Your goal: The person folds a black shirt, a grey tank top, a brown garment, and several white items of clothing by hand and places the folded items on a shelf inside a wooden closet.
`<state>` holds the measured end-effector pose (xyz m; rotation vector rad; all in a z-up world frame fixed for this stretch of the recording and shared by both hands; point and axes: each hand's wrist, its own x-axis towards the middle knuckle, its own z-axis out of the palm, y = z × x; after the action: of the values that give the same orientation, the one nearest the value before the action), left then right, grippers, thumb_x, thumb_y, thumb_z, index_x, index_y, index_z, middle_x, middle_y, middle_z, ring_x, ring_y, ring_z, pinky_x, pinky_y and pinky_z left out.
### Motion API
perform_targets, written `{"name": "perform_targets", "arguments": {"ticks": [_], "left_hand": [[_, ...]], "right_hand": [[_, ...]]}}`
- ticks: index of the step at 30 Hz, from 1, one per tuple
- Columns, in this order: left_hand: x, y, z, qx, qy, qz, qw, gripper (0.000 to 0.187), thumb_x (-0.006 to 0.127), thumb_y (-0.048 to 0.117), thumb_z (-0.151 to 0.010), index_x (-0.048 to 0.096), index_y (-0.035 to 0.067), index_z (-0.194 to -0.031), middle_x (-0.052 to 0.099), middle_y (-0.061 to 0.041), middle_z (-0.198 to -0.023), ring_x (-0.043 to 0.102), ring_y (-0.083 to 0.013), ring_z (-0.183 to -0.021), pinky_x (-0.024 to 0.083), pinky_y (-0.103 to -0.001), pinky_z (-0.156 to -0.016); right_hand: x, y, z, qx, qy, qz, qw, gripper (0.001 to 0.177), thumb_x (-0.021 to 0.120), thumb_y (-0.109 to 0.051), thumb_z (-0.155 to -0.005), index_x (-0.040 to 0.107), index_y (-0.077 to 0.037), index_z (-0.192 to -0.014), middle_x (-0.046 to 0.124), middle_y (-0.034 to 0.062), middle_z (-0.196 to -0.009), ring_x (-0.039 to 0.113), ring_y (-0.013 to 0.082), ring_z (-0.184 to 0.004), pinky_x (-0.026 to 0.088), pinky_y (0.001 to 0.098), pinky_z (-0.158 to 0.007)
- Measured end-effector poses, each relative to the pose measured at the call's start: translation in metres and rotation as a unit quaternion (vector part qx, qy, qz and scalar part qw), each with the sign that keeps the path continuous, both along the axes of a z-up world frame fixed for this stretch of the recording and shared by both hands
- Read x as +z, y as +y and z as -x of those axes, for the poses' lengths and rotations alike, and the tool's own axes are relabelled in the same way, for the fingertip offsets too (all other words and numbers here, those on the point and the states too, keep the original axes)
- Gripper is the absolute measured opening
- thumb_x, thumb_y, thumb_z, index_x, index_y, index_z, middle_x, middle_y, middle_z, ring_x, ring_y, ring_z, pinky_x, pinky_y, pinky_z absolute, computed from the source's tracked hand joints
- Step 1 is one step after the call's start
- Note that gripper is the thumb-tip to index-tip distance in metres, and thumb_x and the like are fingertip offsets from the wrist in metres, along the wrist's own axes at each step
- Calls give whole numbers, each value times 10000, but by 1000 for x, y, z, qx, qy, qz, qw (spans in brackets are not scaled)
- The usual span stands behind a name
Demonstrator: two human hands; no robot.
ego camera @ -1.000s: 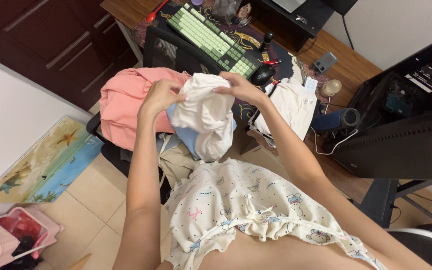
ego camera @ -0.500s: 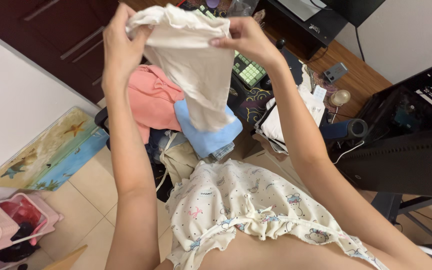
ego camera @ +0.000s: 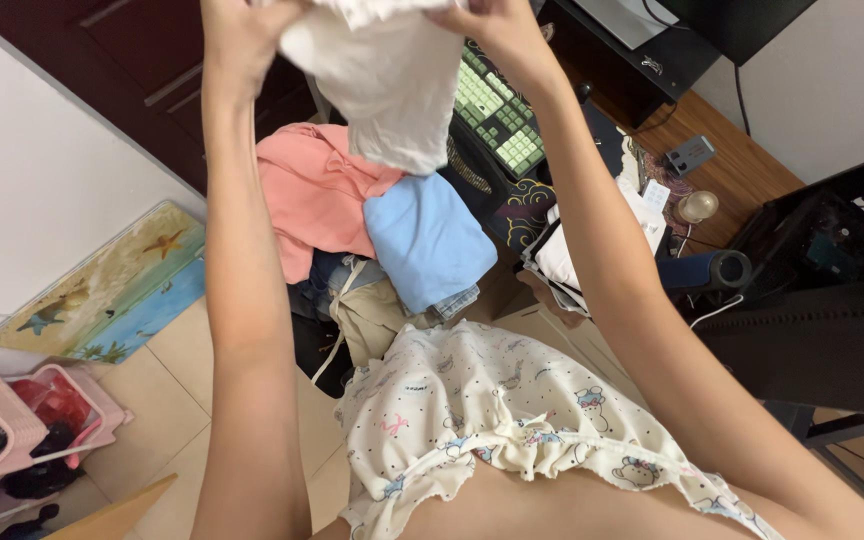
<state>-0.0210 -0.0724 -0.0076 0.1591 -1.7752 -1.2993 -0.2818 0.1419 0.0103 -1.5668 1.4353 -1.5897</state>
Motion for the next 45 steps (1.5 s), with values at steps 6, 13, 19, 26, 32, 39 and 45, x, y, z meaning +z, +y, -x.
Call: {"name": "perform_targets", "arguments": {"ticks": [6,13,19,26,32,39,45], "left_hand": [[-59,91,-41,-108,-151,3,982,284,862,53,-792,623,78,-943,626,28,-939,576,-57,-887,484,-261,-787],[-259,185,-49,-245,-301,-358,849,256,757,58,-851,598,5,-1044,703,-90,-977,671,-168,-912,541,-305,-734],[-351,157,-8,-148,-202,-571,782,433,739,201,-945,554,-32,-1259,679,-153,-1215,698,-217,-1078,596,-355,-906],[-372,150,19,-29,-53,-710,702,467,753,237,-917,611,-4,-1291,708,-133,-1224,712,-250,-1072,580,-404,-952],[-379,190,-2,59,-77,-517,850,392,781,95,-873,665,-21,-1229,735,-98,-1171,694,-187,-1033,536,-329,-909],[-360,119,25,90,44,-494,864,301,769,102,-944,662,-57,-1176,717,-88,-1114,671,-151,-968,534,-299,-858],[-364,102,35,356,-479,-421,683,876,935,412,-780,500,-155,-1286,658,-211,-1139,684,-256,-970,562,-350,-819]], "right_hand": [[-47,97,-20,62,46,-193,978,317,718,-35,-853,729,-69,-1168,760,17,-1056,709,85,-903,601,271,-833],[-258,157,-52,108,-5,-410,906,400,759,-180,-883,720,9,-1234,770,72,-1138,683,138,-1010,533,292,-921],[-304,119,-31,12,-97,-387,917,430,720,-260,-946,697,-5,-1291,743,111,-1161,676,175,-1041,533,305,-916],[-351,73,-31,-171,-133,-426,879,702,863,-254,-771,544,-55,-1363,684,102,-1179,701,224,-1044,566,352,-890],[-369,78,-33,-221,-58,-438,869,515,897,-176,-709,731,10,-1160,757,110,-989,734,198,-867,588,341,-782],[-334,21,-20,-187,-137,-284,930,562,856,-279,-740,700,-36,-1221,771,114,-958,730,178,-799,597,300,-703],[-337,5,-28,-231,-4,-526,818,672,901,-399,-770,708,142,-1118,734,207,-1014,743,266,-858,629,397,-716]]}}
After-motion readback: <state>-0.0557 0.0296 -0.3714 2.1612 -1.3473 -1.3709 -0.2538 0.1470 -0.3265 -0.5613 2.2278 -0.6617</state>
